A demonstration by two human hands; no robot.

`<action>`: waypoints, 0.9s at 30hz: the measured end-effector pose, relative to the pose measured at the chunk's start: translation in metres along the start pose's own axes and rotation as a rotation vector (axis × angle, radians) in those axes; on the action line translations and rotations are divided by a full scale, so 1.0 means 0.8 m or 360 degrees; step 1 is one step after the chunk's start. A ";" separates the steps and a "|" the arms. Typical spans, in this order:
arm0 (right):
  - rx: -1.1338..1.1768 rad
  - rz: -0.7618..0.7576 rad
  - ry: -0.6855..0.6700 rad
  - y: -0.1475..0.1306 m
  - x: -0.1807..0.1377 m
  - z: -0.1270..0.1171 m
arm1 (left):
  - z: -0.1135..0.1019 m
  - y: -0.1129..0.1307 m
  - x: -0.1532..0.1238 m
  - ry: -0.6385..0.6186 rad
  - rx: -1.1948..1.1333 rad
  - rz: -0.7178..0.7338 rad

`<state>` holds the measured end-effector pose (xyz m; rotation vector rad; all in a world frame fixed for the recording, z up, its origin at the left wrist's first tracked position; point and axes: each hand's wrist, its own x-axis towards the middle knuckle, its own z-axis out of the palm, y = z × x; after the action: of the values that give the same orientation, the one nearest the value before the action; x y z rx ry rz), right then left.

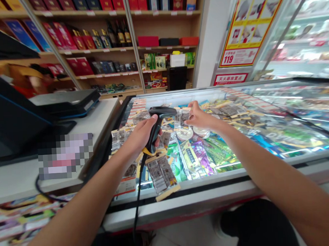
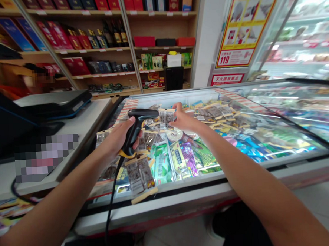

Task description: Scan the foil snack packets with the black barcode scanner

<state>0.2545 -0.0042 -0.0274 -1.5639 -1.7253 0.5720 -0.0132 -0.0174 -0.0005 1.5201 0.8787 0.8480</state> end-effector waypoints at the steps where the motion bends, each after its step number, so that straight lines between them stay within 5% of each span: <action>1: -0.0015 -0.0029 0.0007 0.001 0.000 0.000 | 0.000 0.000 0.000 -0.0001 0.0010 -0.0001; 15: 0.0136 -0.0179 0.0002 -0.007 -0.003 -0.006 | 0.002 0.005 -0.002 0.0050 -0.0055 0.0043; 19: 0.0158 -0.0070 0.0395 -0.008 0.005 -0.046 | 0.003 0.009 -0.004 0.0101 -0.0075 0.0031; 22: -0.0179 0.0118 0.0692 0.011 0.003 -0.094 | 0.004 0.011 -0.005 0.0112 -0.0059 0.0016; 27: -0.0836 0.0388 0.0757 0.054 -0.014 -0.152 | 0.006 0.016 -0.008 0.0120 -0.0041 0.0007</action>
<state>0.3748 -0.0258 0.0155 -2.0852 -1.3831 -0.1666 -0.0108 -0.0265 0.0111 1.4764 0.9164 0.9214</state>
